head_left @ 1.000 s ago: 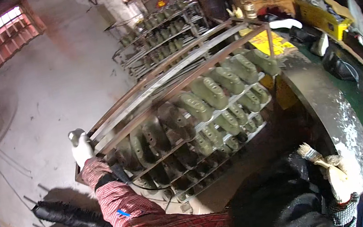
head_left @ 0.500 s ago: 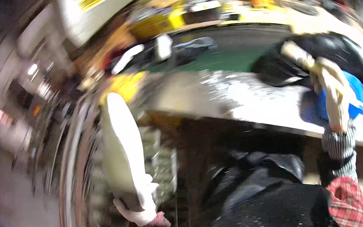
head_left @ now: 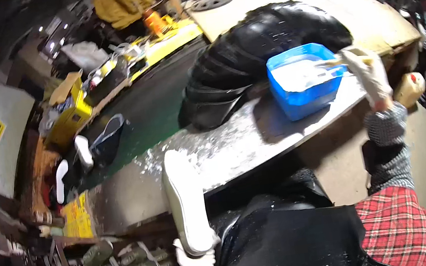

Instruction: The person applies adhesive to a shoe sole with a brush, places it on a conveyor belt, and then brushes adhesive onto the interior edges of a shoe upper. They repeat this process, occasionally retrieving a shoe last from a rack and placing it onto the conveyor belt.

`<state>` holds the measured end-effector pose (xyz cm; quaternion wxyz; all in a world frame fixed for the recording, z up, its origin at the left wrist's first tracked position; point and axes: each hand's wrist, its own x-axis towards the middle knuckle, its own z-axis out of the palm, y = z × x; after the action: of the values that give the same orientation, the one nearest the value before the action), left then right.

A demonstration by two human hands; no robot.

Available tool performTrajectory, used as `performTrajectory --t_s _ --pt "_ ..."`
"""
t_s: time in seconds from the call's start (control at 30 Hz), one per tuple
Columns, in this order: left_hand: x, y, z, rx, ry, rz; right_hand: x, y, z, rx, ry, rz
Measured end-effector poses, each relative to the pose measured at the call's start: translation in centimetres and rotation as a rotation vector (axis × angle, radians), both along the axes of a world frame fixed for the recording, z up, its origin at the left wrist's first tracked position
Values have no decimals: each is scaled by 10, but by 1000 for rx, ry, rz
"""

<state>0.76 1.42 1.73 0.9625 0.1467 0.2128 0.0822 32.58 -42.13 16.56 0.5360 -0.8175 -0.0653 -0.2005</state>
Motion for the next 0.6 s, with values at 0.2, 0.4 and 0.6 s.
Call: performTrajectory --t_s 0.2,0.4,0.6 --pt "-25 8 -26 -248 -74 -342 -67 97 16 31 57 377" --pt "-18 23 -69 -300 -319 -225 -86 301 -24 -87 29 1235" --pt "-36 32 -99 -501 -377 -280 -67 301 -54 266 544 1084"
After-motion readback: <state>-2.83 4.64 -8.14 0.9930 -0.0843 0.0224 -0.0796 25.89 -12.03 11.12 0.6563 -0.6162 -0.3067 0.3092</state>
